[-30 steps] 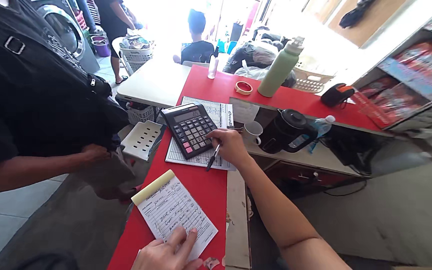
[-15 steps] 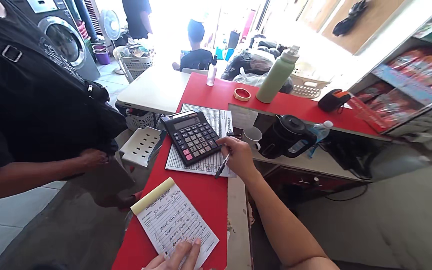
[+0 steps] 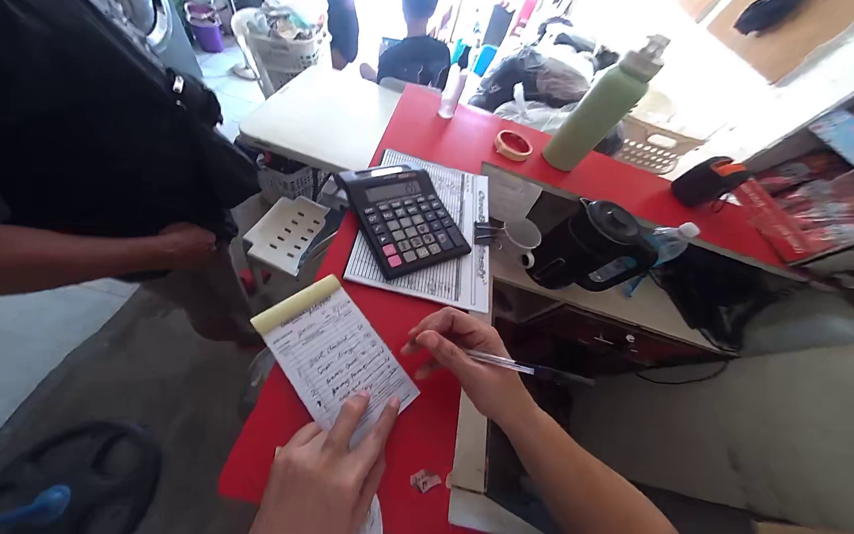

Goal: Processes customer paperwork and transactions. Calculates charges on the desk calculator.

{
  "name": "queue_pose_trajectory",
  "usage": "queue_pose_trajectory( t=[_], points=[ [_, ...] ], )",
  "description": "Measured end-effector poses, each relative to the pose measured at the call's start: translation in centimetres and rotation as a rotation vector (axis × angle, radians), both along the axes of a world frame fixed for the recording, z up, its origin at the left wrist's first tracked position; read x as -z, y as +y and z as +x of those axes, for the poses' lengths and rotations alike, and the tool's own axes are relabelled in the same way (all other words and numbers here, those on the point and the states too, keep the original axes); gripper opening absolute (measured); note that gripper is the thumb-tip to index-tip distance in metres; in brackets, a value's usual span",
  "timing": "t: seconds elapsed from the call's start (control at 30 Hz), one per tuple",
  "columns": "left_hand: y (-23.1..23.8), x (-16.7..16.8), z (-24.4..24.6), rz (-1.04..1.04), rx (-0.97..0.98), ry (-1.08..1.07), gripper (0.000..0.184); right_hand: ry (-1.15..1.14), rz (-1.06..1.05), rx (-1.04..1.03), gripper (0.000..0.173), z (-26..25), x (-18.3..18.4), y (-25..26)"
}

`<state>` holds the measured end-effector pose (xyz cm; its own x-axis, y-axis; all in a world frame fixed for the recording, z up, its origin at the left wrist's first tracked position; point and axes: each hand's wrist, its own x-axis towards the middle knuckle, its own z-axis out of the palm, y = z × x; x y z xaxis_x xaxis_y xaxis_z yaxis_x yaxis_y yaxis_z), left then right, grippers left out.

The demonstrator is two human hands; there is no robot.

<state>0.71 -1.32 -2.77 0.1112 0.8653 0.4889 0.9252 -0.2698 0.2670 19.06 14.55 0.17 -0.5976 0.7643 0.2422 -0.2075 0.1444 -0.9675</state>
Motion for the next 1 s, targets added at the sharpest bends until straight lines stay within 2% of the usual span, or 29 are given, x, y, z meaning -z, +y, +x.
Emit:
queue_pose_trajectory(
  t=[0.07,0.17,0.27,0.33,0.43,0.7,1.0],
  points=[
    [-0.1,0.3,0.1,0.030,-0.009,0.009,0.036,0.032,-0.051,-0.004,0.009,-0.1,1.0,-0.4],
    [-0.1,0.4,0.2,0.051,-0.010,0.017,0.037,0.030,-0.009,0.024,0.010,0.0,1.6,-0.8],
    [0.0,0.4,0.2,0.056,-0.011,0.033,0.037,-0.011,0.024,-0.034,0.010,-0.5,1.2,-1.6],
    [0.0,0.4,0.2,0.058,-0.013,0.037,0.037,-0.035,0.102,-0.057,0.004,-1.1,1.5,-1.6],
    [0.0,0.4,0.2,0.063,-0.013,0.047,0.037,-0.049,0.245,-0.031,0.006,-1.7,2.1,-1.5],
    [0.0,0.4,0.2,0.053,-0.015,0.030,0.037,-0.136,0.382,-0.008,0.006,-1.9,2.2,-1.7],
    [-0.1,0.4,0.2,0.056,-0.020,0.033,0.037,-0.094,0.311,-0.013,0.009,-1.6,2.4,-1.8]
  ],
)
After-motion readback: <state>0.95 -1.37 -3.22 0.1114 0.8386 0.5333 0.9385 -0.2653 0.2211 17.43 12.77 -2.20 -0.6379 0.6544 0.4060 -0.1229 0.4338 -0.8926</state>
